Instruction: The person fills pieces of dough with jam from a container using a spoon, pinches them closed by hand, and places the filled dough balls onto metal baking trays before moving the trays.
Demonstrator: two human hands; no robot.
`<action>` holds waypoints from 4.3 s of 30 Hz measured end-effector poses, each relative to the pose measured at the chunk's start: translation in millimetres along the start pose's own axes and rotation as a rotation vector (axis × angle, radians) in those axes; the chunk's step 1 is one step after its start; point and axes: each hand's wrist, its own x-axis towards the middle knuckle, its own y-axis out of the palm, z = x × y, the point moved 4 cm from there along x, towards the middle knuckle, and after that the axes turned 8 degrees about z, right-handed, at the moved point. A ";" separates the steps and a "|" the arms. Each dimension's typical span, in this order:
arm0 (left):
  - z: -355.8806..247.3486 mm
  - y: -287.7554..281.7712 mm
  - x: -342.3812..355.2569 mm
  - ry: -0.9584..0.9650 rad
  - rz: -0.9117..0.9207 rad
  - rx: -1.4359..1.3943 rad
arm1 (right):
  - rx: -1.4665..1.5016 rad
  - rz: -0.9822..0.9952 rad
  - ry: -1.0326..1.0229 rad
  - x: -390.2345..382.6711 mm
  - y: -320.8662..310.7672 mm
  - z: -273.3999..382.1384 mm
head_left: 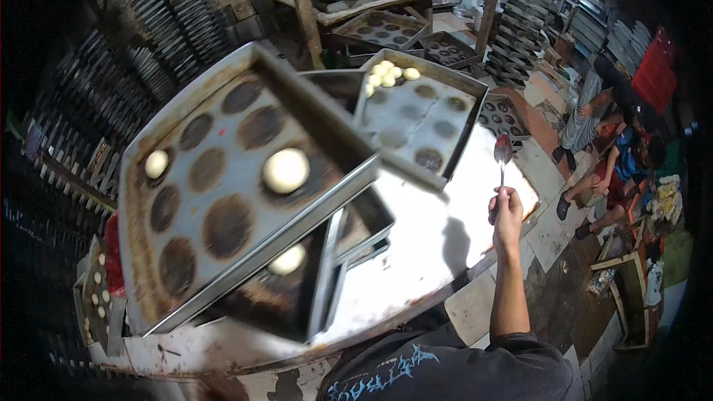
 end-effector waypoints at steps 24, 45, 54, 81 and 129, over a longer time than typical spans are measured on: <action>661.0 329.8 456.8 0.044 0.761 1.980 | -0.494 -0.088 -0.203 65.0 -154.0 -107.8; 478.3 312.9 233.6 -0.441 -0.057 -0.882 | -0.489 -0.141 -0.068 70.0 -163.3 -84.4; 287.5 148.2 -177.4 -0.413 -0.202 -0.023 | -0.080 0.545 -0.477 -176.9 -13.2 -7.1; -73.3 8.7 108.8 0.529 -0.445 0.509 | -0.679 0.272 -0.982 -72.7 239.6 183.9; -211.6 -378.4 -44.0 -0.478 -0.412 -0.638 | -1.002 1.532 -0.134 -384.0 774.4 116.9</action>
